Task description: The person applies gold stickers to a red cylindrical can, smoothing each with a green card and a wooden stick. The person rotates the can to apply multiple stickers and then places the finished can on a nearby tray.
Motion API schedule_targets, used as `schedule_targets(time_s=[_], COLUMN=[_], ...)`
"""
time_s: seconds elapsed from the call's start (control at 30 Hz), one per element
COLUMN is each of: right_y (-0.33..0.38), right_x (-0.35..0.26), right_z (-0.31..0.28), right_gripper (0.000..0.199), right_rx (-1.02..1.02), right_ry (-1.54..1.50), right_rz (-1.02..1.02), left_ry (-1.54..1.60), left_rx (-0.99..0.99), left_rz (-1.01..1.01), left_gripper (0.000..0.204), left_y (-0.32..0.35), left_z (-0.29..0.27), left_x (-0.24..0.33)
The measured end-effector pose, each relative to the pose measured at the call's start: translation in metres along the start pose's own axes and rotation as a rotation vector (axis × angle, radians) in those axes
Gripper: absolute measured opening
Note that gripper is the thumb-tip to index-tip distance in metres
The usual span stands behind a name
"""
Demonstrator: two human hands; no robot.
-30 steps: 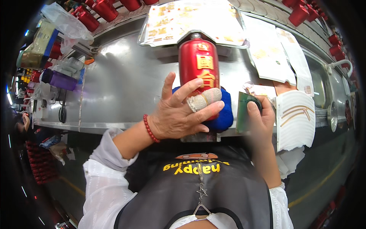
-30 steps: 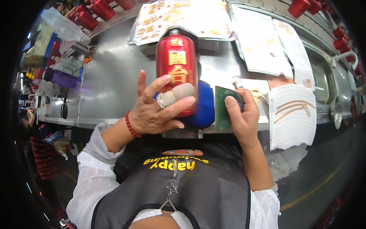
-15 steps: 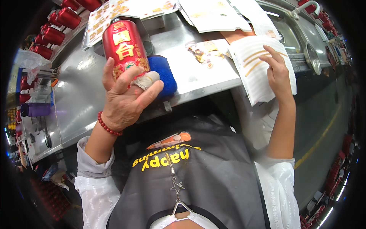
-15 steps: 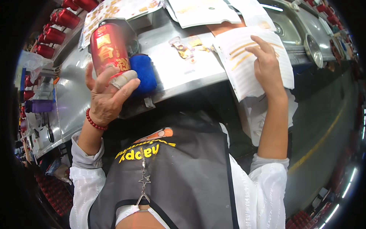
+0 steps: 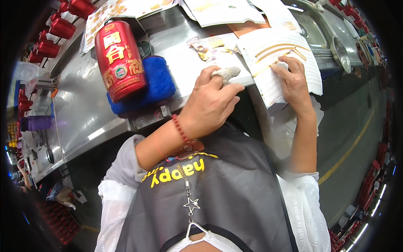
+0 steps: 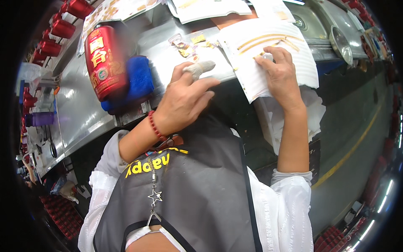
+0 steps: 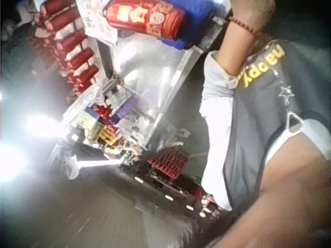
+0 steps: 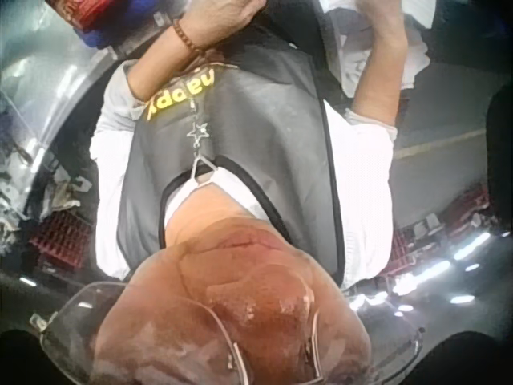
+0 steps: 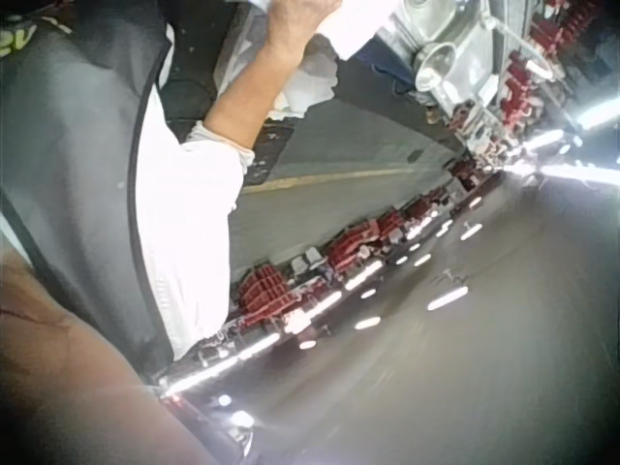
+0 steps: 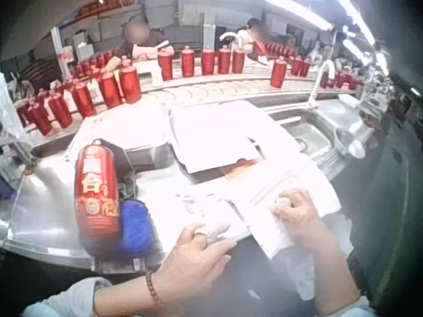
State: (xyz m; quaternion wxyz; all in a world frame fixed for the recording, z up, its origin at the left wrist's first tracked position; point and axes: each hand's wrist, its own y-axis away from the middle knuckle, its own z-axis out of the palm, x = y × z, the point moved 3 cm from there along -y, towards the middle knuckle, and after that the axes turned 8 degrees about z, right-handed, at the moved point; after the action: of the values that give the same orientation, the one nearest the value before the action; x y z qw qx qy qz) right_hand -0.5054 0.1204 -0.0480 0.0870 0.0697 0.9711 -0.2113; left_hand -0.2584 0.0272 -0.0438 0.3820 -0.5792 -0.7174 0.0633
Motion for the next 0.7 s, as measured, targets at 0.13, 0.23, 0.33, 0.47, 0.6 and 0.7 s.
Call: schedule_targets(time_s=[0.13, 0.23, 0.33, 0.47, 0.6, 0.7], right_y=[0.002, 0.007, 0.009, 0.010, 0.008, 0.008], right_x=[-0.006, -0.011, -0.006, -0.004, -0.006, -0.008], right_z=[0.003, 0.003, 0.005, 0.005, 0.008, 0.006], right_gripper=[0.040, 0.041, 0.041, 0.043, 0.042, 0.042], right_rx=[-0.001, -0.077, -0.090, -0.088, -0.077, -0.090], right_ry=[0.027, 0.067, 0.070, 0.042, -0.003, -0.035], right_rz=[0.065, 0.101, 0.084, 0.061, 0.023, 0.028], left_ry=[0.306, 0.509, 0.852, 1.110, 1.041, 0.678], left_rx=[0.026, -0.013, -0.153, -0.190, -0.215, -0.348], left_rz=[-0.238, -0.471, -0.799, -1.012, -1.046, -0.839], left_gripper=[0.027, 0.034, 0.043, 0.039, 0.027, 0.024], left_y=[-0.010, -0.015, -0.030, -0.047, -0.056, -0.065], left_z=[0.030, 0.035, 0.038, 0.049, 0.053, 0.054], left_x=[-0.003, -0.009, -0.016, -0.023, -0.026, -0.023])
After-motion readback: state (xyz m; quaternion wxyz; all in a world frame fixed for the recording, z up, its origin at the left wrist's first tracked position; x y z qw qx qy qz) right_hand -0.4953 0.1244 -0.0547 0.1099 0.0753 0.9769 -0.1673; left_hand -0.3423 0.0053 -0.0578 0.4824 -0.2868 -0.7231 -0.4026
